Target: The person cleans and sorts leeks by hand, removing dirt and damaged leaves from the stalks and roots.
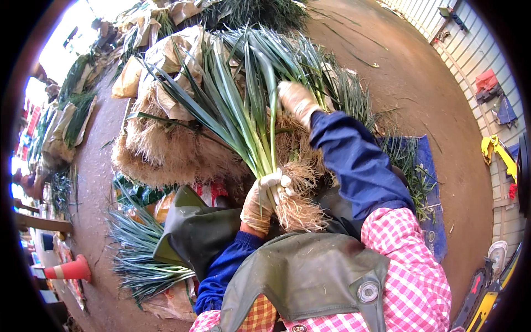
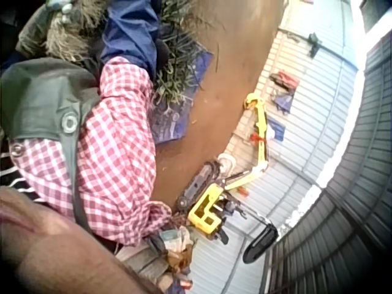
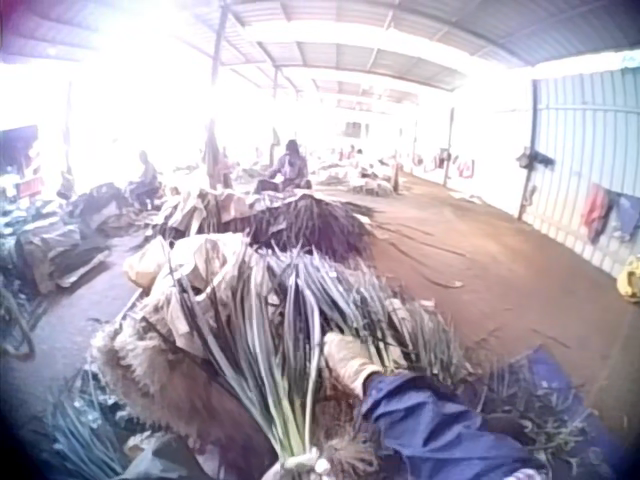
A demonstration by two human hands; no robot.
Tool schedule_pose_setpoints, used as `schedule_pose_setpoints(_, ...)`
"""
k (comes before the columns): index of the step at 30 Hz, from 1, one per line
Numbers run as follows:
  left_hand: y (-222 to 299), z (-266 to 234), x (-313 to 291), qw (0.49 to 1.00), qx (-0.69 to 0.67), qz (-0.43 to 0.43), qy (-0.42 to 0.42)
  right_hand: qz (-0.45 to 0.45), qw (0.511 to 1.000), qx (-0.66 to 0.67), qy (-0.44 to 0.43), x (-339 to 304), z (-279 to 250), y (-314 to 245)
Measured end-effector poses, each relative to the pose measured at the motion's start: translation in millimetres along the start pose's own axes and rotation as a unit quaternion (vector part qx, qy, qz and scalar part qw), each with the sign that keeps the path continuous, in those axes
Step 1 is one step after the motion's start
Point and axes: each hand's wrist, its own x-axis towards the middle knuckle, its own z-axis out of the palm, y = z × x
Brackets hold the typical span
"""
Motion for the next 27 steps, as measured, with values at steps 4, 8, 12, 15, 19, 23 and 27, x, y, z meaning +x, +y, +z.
schedule_pose_setpoints(4,2.4,19.3,-12.1,0.989,-0.07,0.012,-0.128,0.036,0.919,0.356,0.164,56.2,-70.5,71.5)
schedule_pose_setpoints(8,23.2,35.3,-31.3,0.975,-0.08,0.067,-0.194,-0.034,0.903,0.317,0.287,53.4,-113.2,122.0)
schedule_pose_setpoints(12,32.4,43.4,-34.3,0.968,-0.096,0.087,-0.213,-0.023,0.813,0.447,0.373,27.9,-214.5,251.4)
schedule_pose_setpoints(15,30.8,37.2,-29.1,0.955,-0.146,0.103,-0.236,0.066,0.759,0.5,0.413,-59.7,-344.6,353.1)
schedule_pose_setpoints(19,30.2,34.7,-17.6,0.964,-0.136,0.129,-0.189,0.273,0.77,0.439,0.374,-127.8,-309.7,398.4)
schedule_pose_setpoints(23,12.6,10.7,-2.1,0.99,-0.075,0.114,-0.047,0.348,0.885,0.286,0.12,-100.0,-177.5,306.3)
schedule_pose_setpoints(27,-5.5,-8.2,20.0,0.999,-0.031,0.03,-0.023,0.155,0.973,0.172,0.023,-56.1,-115.1,170.3)
